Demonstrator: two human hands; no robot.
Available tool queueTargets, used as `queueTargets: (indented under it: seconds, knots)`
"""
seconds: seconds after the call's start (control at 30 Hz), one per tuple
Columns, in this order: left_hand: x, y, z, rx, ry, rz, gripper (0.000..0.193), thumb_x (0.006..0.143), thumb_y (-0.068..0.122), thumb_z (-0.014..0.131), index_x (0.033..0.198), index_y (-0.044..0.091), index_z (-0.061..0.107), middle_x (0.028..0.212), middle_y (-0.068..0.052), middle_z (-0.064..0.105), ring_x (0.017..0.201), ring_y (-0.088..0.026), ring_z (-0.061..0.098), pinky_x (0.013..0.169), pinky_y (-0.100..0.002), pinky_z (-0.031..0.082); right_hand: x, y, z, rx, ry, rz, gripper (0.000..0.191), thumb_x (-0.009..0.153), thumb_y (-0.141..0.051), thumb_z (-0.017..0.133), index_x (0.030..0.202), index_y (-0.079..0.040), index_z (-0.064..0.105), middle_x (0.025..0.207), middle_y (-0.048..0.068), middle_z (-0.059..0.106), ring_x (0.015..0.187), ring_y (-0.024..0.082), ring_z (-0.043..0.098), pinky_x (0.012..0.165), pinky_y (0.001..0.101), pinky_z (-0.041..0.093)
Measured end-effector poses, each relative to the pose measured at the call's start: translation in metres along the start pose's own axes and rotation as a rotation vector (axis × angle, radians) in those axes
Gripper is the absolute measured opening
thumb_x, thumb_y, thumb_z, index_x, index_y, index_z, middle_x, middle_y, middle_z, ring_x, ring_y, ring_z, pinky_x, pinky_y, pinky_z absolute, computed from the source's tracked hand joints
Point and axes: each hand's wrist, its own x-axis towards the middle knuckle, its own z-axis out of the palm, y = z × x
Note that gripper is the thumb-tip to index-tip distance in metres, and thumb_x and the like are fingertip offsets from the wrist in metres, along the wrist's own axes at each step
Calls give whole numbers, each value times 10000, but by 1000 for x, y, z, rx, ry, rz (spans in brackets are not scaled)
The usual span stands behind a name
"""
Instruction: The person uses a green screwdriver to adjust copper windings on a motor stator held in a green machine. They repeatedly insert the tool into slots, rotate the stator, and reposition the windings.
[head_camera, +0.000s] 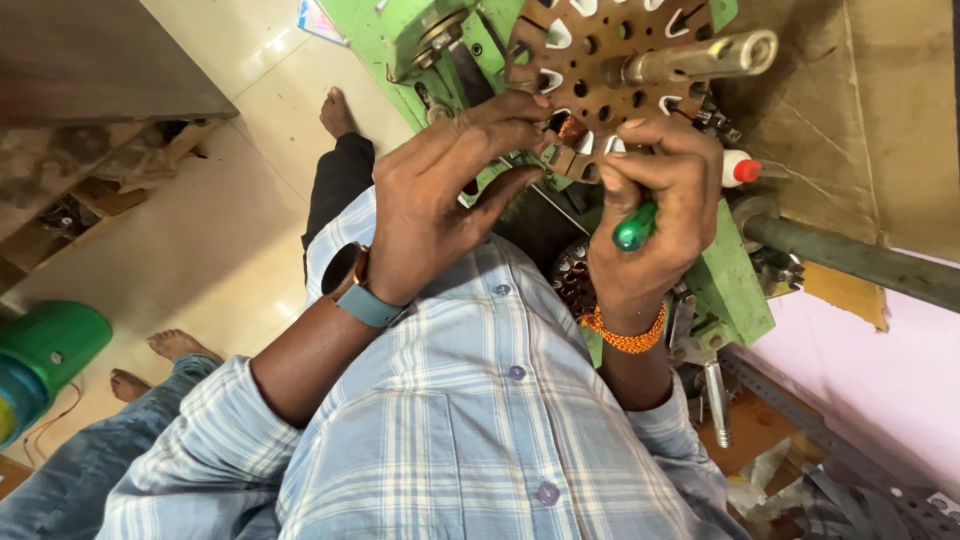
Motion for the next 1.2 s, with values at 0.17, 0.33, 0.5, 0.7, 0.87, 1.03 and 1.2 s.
queueTargets:
  seconds: [0.17,0.33,0.5,0.7,0.87,1.03,1.2]
  knots:
    - [-4,2,-3,91,-29,-23,343,992,140,841,1284,144,661,1384,36,693,1048,-161,736,850,-278,578,-17,9,8,125,42,106,210,1146,-192,631,1117,1,555,1123,124,661,913,167,656,749,270,547]
    - [-6,2,-5,115,-30,-5,389,958,223,865,1275,149,651,1368,23,680,1000,-198,718,833,-313,563,-30,20,15,319,127,202,285,1141,-245,661,1106,-8,507,1101,142,693,873,140,689,623,202,541]
    - [-7,1,-6,151,-42,-7,355,968,39,804,1275,145,662,1335,17,703,906,-222,692,778,-326,544,-37,19,19,276,165,58,302,1095,-257,684,1047,6,545,1019,154,721,849,194,748,679,247,596]
    - [-13,-2,-10,111,-6,25,360,980,-90,733,1251,134,654,1313,10,699,884,-200,700,765,-304,549,-46,3,19,135,116,-34,145,1092,-60,667,1006,32,596,989,167,743,901,226,777,730,293,654]
    - [-7,1,-16,173,-26,54,392,949,-100,720,1256,140,673,1290,40,714,825,-183,681,719,-299,540,-47,-13,29,-8,117,-88,72,1012,37,673,996,29,604,984,160,747,917,239,771,784,327,650]
    - [3,7,-42,394,-183,201,359,930,-24,701,1262,110,679,1359,-11,686,836,-210,658,735,-340,543,-53,-29,48,-55,195,-54,133,997,108,686,981,38,574,1011,183,731,934,240,762,767,312,642]
    - [8,2,-60,427,-272,262,326,996,21,717,1299,131,669,1405,7,655,865,-196,676,730,-334,536,-74,-25,83,-34,316,-11,152,981,177,607,1002,45,536,1012,182,657,812,212,654,663,319,565]
